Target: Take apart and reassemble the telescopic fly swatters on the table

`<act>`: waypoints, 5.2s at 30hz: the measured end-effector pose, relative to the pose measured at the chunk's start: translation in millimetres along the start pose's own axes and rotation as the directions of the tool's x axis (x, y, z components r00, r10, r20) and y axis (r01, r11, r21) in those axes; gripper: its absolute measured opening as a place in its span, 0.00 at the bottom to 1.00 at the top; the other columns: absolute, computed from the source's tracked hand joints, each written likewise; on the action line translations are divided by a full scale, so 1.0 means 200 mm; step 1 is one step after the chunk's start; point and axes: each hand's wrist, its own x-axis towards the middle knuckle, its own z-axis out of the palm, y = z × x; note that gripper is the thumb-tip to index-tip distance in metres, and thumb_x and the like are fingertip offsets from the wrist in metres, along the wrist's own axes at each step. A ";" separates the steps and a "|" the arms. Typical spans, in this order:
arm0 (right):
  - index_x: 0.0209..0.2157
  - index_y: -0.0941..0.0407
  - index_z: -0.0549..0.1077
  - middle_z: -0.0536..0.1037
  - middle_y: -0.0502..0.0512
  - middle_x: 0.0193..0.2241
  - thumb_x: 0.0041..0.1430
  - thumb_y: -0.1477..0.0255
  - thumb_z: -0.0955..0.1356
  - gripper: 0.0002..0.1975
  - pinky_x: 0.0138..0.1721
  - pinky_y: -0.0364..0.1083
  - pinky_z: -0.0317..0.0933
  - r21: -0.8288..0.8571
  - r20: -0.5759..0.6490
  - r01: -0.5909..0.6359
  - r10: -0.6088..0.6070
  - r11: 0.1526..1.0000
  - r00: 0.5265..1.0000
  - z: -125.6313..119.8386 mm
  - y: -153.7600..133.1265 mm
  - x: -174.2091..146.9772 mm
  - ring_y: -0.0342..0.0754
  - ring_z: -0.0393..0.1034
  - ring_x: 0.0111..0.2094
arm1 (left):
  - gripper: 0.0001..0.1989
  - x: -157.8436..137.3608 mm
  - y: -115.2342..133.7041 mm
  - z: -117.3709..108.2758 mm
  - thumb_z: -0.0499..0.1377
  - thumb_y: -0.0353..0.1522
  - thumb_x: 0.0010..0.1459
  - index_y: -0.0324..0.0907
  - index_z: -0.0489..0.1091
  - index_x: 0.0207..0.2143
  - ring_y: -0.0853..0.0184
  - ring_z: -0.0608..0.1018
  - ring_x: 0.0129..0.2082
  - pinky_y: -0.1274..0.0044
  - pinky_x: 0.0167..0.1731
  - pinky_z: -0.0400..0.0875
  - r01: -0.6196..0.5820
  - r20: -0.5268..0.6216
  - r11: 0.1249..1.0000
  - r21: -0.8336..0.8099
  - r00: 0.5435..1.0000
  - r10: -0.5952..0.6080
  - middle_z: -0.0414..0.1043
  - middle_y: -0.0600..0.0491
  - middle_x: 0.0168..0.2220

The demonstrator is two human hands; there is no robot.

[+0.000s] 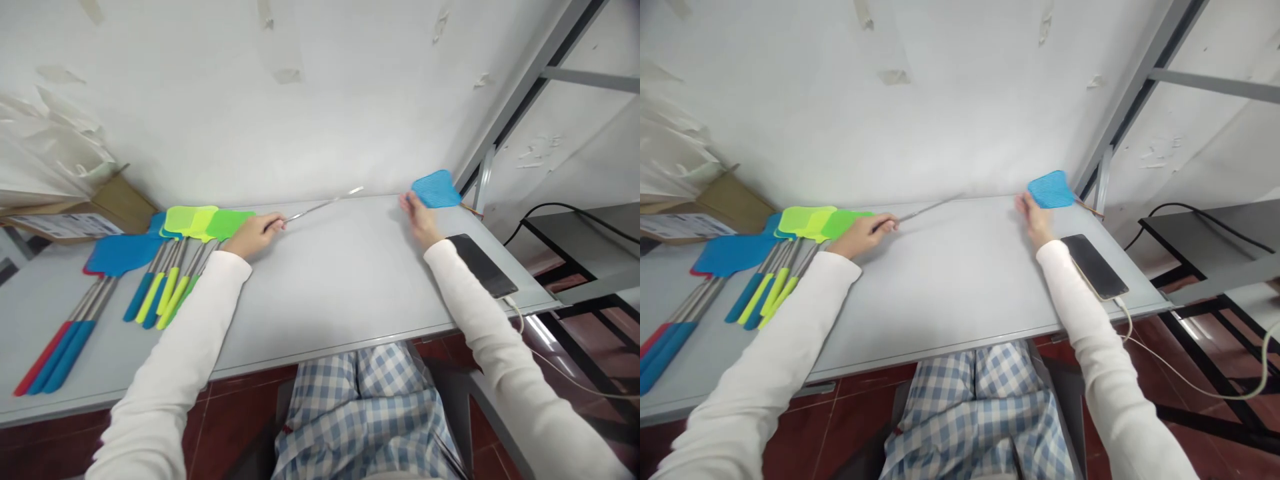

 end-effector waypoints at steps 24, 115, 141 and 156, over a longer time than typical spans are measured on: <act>0.35 0.52 0.75 0.82 0.51 0.35 0.51 0.52 0.73 0.19 0.52 0.48 0.71 -0.044 0.462 -0.078 0.089 0.996 0.883 0.32 0.16 -0.40 0.47 0.78 0.42 | 0.21 -0.04 0.09 0.07 0.46 0.44 0.62 0.41 0.73 0.37 0.69 0.65 0.23 0.76 0.29 0.59 -0.137 0.074 0.987 -0.086 0.987 0.144 0.72 0.53 0.28; 0.38 0.53 0.75 0.81 0.55 0.41 0.49 0.51 0.73 0.22 0.55 0.49 0.68 0.016 0.436 0.015 -0.020 1.000 0.900 0.33 0.13 -0.55 0.51 0.73 0.52 | 0.23 0.03 0.70 0.22 0.51 0.46 0.65 0.45 0.61 0.58 0.62 0.77 0.43 0.73 0.42 0.66 -0.112 -0.068 0.986 -0.124 0.992 0.104 0.74 0.46 0.50; 0.31 0.52 0.72 0.81 0.49 0.35 0.50 0.55 0.74 0.16 0.57 0.51 0.65 0.108 0.460 -0.131 0.067 0.986 0.885 0.33 0.16 -0.64 0.49 0.74 0.51 | 0.20 0.06 0.87 0.18 0.45 0.32 0.67 0.43 0.68 0.56 0.58 0.80 0.35 0.72 0.35 0.67 -0.228 0.038 0.892 0.391 0.972 0.232 0.78 0.42 0.37; 0.40 0.52 0.76 0.81 0.52 0.42 0.47 0.56 0.76 0.21 0.56 0.50 0.68 -0.009 0.584 -0.003 0.008 1.000 0.812 0.33 0.08 -0.57 0.50 0.75 0.50 | 0.18 0.04 0.73 0.13 0.49 0.44 0.65 0.44 0.68 0.49 0.64 0.76 0.34 0.76 0.34 0.63 -0.175 0.030 0.979 -0.105 0.983 0.179 0.75 0.52 0.33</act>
